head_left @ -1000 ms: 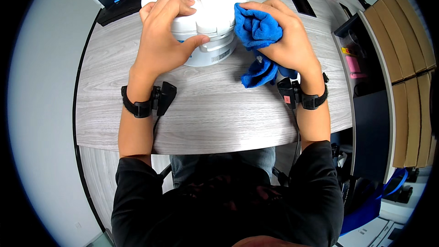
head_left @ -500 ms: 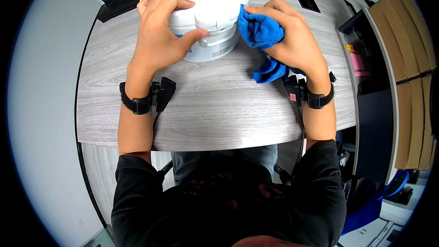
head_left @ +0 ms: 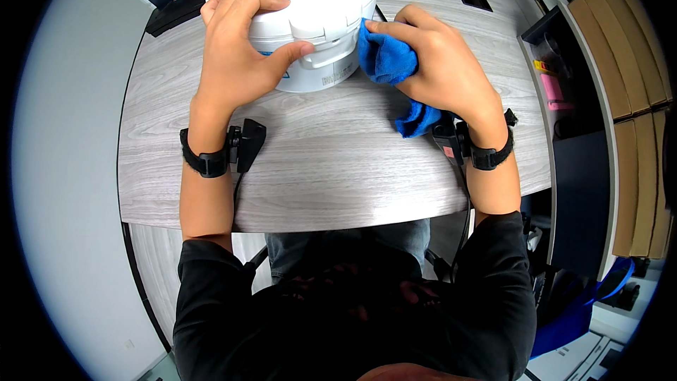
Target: The person uses a screwdriver to fasten screws into a white cylindrical appliance, then places a lid on top and wipes the exterior with a blue cloth. The person handles the appliance, lid, screwdriver, and cloth throughout the sequence.
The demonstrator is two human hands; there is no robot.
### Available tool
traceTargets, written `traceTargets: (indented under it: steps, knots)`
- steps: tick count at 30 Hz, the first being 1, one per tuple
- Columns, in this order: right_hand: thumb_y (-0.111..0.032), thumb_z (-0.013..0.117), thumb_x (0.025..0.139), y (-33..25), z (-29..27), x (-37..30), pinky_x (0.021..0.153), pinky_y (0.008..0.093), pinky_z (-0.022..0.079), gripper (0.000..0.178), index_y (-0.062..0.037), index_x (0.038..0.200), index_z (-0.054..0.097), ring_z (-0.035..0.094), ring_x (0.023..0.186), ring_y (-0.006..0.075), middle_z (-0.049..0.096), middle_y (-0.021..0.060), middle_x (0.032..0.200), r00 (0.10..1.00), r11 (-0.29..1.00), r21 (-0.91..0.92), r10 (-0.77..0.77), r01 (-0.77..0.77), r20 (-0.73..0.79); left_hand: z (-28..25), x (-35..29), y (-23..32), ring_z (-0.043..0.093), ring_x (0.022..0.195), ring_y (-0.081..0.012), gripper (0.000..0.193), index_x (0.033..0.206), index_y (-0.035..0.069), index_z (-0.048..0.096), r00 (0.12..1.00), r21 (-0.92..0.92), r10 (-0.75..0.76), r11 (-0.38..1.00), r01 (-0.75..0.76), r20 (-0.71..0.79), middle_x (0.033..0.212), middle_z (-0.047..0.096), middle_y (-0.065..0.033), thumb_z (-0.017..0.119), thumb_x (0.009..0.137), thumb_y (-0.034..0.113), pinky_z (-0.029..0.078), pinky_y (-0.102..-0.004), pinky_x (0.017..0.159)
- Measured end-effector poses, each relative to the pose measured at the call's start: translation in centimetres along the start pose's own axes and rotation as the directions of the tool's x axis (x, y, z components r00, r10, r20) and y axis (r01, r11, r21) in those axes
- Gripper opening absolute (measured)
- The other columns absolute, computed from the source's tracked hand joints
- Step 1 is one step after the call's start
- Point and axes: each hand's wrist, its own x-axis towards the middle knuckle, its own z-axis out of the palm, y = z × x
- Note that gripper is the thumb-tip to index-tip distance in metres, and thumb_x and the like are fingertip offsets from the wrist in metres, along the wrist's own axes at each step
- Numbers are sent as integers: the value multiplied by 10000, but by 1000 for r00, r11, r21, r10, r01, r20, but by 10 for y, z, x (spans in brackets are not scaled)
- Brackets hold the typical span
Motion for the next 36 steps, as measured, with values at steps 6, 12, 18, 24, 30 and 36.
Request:
traceTargets:
  steps: [6,12,18,24,30,36]
  knots:
    - [38,780,546,-6,-15,-1,763,351,559,682,-148,1201,734,664,879,287,643,79,1009,996,999,45,-7,3,94,2,-3,-8,610,1109,-214,521,1010,99,645,999,-47,26,999,-28,-35,1132,689,-50,939,608,248,292,-399,972]
    - [16,755,553,-12,-7,0,706,374,558,606,-135,1139,750,654,827,305,633,94,955,996,995,50,-84,86,-27,4,-1,-9,614,1102,-214,518,1006,98,647,998,-40,46,998,-48,-42,1123,689,-49,940,609,258,292,-398,970]
    - [0,775,577,-16,4,2,681,363,557,555,-151,1110,758,657,810,284,633,89,938,989,991,60,-115,121,-89,-1,-1,-1,621,1197,-284,490,1000,53,622,1000,20,21,1000,-21,-2,1145,687,-98,921,623,145,410,-385,1008]
    - [-11,786,583,-22,13,4,655,345,547,535,-155,1098,762,644,781,261,624,81,918,984,986,99,-120,133,-128,-1,1,-3,615,1202,-283,494,1010,51,628,999,4,52,999,-53,12,1154,684,-98,920,629,166,401,-382,999]
    - [-20,794,567,-24,13,4,647,340,544,543,-164,1090,764,632,762,256,617,72,907,984,988,78,-122,132,-128,-2,0,-2,610,1198,-269,484,1028,50,639,999,37,51,998,-52,14,1183,684,-105,911,649,176,375,-373,1009]
    - [-21,802,553,-28,17,5,661,341,553,548,-172,1078,764,642,790,259,619,69,918,974,982,83,-152,168,-168,-4,0,-5,613,1175,-264,435,1047,44,649,997,19,77,997,-77,12,1199,688,-116,878,702,177,375,-367,1005]
